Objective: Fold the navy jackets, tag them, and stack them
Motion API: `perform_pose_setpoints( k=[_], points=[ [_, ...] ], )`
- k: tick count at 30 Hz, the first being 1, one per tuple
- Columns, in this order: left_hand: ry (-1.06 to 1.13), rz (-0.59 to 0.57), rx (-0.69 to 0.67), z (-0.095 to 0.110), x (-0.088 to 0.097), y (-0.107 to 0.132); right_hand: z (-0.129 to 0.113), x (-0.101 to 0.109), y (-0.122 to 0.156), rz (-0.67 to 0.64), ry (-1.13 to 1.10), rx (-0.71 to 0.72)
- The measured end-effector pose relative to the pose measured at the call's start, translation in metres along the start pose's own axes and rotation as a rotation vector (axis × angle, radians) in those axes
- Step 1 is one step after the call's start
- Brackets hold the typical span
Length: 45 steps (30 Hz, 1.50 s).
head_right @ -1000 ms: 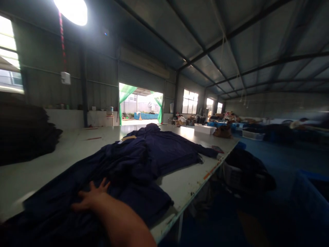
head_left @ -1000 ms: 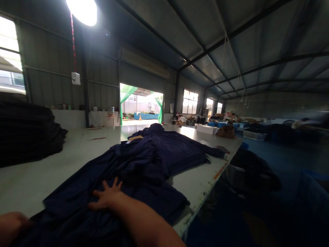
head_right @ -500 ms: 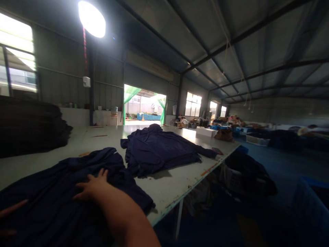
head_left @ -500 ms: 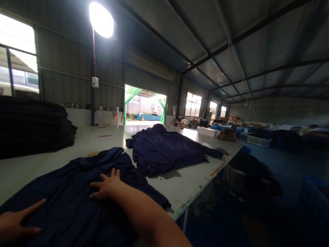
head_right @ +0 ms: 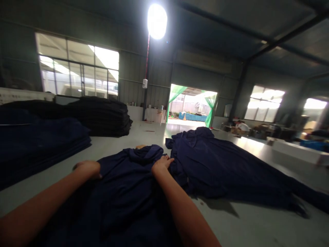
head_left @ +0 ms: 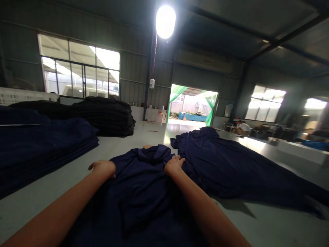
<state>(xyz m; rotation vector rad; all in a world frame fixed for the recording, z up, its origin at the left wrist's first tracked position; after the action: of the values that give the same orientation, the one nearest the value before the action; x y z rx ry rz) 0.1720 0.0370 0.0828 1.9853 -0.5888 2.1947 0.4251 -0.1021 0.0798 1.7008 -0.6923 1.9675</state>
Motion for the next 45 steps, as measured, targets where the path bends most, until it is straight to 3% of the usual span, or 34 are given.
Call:
perform_pose_setpoints(
  k=[2, 4, 6, 9, 13, 17, 20, 24, 27, 29, 31, 33, 36, 38, 39, 41, 43, 45],
  points=[
    [-0.060, 0.032, -0.032, 0.015, 0.001, -0.007, -0.008, -0.006, -0.005, 0.041, -0.085, -0.010],
    [-0.023, 0.007, -0.155, 0.032, -0.012, -0.008, -0.016, -0.027, -0.009, -0.048, -0.198, 0.026],
    [0.037, -0.060, -0.212, 0.036, -0.036, -0.007, -0.023, -0.052, -0.013, -0.174, -0.251, 0.109],
    [0.057, -0.105, -0.139, 0.017, -0.071, -0.007, -0.026, -0.077, -0.025, -0.195, -0.252, 0.201],
    [0.065, -0.038, -0.152, -0.003, -0.086, -0.015, -0.029, -0.085, -0.041, -0.161, -0.244, 0.245],
    [0.061, -0.049, -0.168, -0.003, -0.081, -0.017, -0.031, -0.079, -0.043, -0.109, -0.189, 0.241],
    [0.073, -0.079, -0.183, -0.004, -0.078, -0.009, -0.028, -0.071, -0.025, -0.097, -0.110, 0.253],
    [0.139, -0.042, -0.221, -0.021, -0.067, 0.007, -0.014, -0.053, 0.014, -0.235, 0.008, 0.360],
    [0.113, 0.015, -0.146, -0.049, -0.056, 0.005, 0.005, -0.037, 0.032, -0.350, -0.012, 0.584],
    [0.067, 0.008, -0.054, -0.071, -0.052, -0.004, 0.024, -0.025, 0.024, -0.310, -0.054, 0.686],
    [0.040, -0.022, 0.000, -0.087, -0.051, -0.017, 0.047, -0.016, 0.003, -0.219, -0.097, 0.683],
    [0.027, -0.070, 0.030, -0.094, -0.053, -0.030, 0.072, -0.004, -0.027, -0.031, -0.127, 0.520],
    [-0.030, -0.096, 0.125, -0.088, -0.055, -0.043, 0.092, 0.014, -0.060, 0.212, 0.021, 0.234],
    [-0.078, -0.012, 0.129, -0.070, -0.053, -0.047, 0.079, 0.022, -0.069, 0.279, 0.083, 0.173],
    [-0.086, 0.055, 0.089, -0.057, -0.051, -0.048, 0.063, 0.025, -0.070, 0.286, 0.069, 0.209],
    [-0.043, 0.178, -0.053, -0.029, -0.050, -0.047, 0.018, 0.025, -0.067, 0.270, -0.040, 0.412],
    [0.022, 0.203, -0.143, -0.011, -0.055, -0.044, -0.029, 0.016, -0.061, 0.160, -0.142, 0.549],
    [0.076, 0.138, -0.162, -0.005, -0.065, -0.044, -0.067, 0.006, -0.058, 0.084, -0.201, 0.591]
  ],
)
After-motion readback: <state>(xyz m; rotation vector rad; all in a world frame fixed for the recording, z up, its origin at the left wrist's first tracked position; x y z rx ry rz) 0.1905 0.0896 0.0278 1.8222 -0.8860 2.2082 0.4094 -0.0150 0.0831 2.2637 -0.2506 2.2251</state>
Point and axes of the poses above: each hand's wrist, its own y-axis away from the middle knuckle, its own x-axis out of the back of the hand, z = x × y, the point moved 5 cm from there along -y, towards the middle knuckle, and after that the axes turned 10 degrees about z, right-handed, at the moved point
